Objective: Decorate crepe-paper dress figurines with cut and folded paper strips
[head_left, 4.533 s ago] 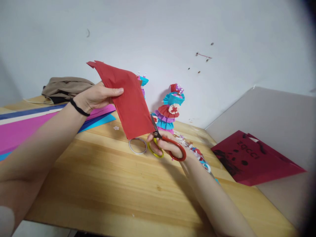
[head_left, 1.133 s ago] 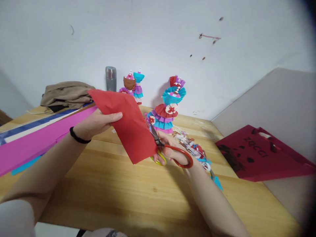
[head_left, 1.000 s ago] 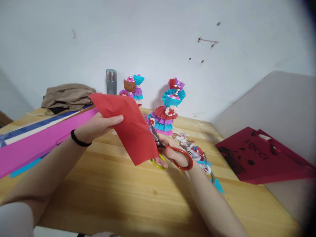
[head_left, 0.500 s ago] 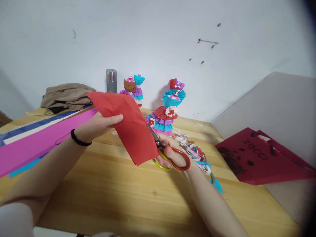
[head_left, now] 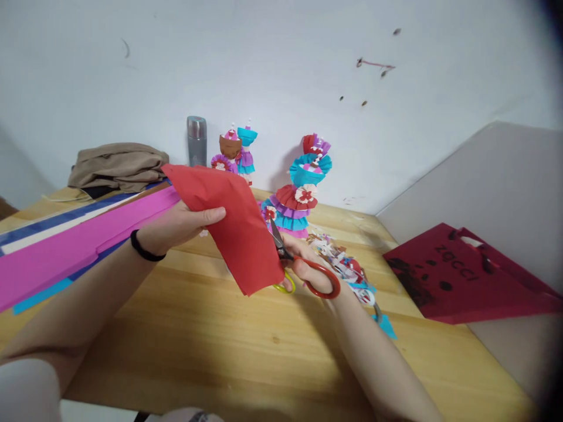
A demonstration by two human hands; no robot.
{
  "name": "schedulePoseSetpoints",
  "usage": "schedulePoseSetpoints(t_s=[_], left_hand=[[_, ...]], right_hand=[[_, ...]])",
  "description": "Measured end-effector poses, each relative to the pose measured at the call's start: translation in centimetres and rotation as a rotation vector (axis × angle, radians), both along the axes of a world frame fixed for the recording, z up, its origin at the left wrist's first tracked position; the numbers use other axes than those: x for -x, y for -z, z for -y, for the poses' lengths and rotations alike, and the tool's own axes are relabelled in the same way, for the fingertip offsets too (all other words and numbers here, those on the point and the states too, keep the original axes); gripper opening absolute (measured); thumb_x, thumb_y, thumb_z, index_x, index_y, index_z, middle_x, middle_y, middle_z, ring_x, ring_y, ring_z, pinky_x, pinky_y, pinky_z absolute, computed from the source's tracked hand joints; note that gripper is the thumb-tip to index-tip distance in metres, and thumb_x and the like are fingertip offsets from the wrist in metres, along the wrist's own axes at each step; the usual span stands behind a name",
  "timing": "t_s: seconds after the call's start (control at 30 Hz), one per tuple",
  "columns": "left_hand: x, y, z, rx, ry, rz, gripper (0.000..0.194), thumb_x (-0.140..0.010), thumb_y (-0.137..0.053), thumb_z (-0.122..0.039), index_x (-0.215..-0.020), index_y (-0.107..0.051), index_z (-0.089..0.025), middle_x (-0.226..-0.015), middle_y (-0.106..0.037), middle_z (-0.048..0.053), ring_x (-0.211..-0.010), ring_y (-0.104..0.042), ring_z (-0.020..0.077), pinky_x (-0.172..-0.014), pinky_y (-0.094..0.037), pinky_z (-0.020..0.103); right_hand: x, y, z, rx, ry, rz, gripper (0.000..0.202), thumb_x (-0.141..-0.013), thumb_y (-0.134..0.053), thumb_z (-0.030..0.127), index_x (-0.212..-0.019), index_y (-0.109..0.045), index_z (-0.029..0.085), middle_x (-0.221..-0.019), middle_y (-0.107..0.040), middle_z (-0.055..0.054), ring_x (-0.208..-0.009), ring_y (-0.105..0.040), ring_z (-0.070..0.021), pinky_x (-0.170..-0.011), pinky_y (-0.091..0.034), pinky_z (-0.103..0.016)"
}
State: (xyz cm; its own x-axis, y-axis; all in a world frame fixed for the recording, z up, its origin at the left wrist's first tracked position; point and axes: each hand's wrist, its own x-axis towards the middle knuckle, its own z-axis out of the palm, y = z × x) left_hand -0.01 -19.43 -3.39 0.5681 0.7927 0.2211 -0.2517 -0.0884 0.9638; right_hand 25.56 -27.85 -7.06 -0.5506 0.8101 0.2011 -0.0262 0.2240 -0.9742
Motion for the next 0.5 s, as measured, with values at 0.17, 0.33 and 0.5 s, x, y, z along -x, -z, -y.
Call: schedulePoseSetpoints(t_s=[0.17, 0.33, 0.5], left_hand=[[-0.1, 0.1, 0.0, -0.015, 0.023, 0.019, 0.035, -0.080, -0.075, -0.035, -0.111, -0.071, -0.019, -0.117, -0.073, 0.008, -0.116, -0.063, 0.0295, -0.100, -0.052, 0.041], [0.1, 0.2, -0.2, -0.045, -0.004, -0.012, 0.031, -0.083, -0.074, -0.035, -0.110, -0.072, -0.018, -0.120, -0.072, 0.008, -0.116, -0.063, 0.0291, -0.099, -0.052, 0.041], [0.0, 0.5, -0.4, -0.088, -0.023, 0.001, 0.036, -0.085, -0.072, -0.032, -0.119, -0.070, -0.020, -0.131, -0.067, 0.008, -0.127, -0.057, 0.0295, -0.104, -0.050, 0.038]], right_hand=[[-0.1, 1.0, -0.1, 0.051, 0.068, -0.036, 0.054, -0.079, -0.065, 0.069, -0.094, -0.048, 0.020, -0.051, -0.055, 0.008, -0.032, -0.041, -0.0055, -0.037, -0.033, -0.018], [-0.1, 1.1, 0.0, 0.114, 0.124, -0.008, 0.059, -0.075, -0.067, 0.072, -0.094, -0.047, 0.020, -0.047, -0.056, 0.009, -0.029, -0.039, -0.0045, -0.032, -0.029, -0.015], [0.1, 0.8, 0.1, 0.093, 0.153, -0.003, 0.058, -0.076, -0.066, 0.071, -0.093, -0.046, 0.020, -0.048, -0.053, 0.009, -0.031, -0.034, -0.0031, -0.034, -0.025, -0.015]])
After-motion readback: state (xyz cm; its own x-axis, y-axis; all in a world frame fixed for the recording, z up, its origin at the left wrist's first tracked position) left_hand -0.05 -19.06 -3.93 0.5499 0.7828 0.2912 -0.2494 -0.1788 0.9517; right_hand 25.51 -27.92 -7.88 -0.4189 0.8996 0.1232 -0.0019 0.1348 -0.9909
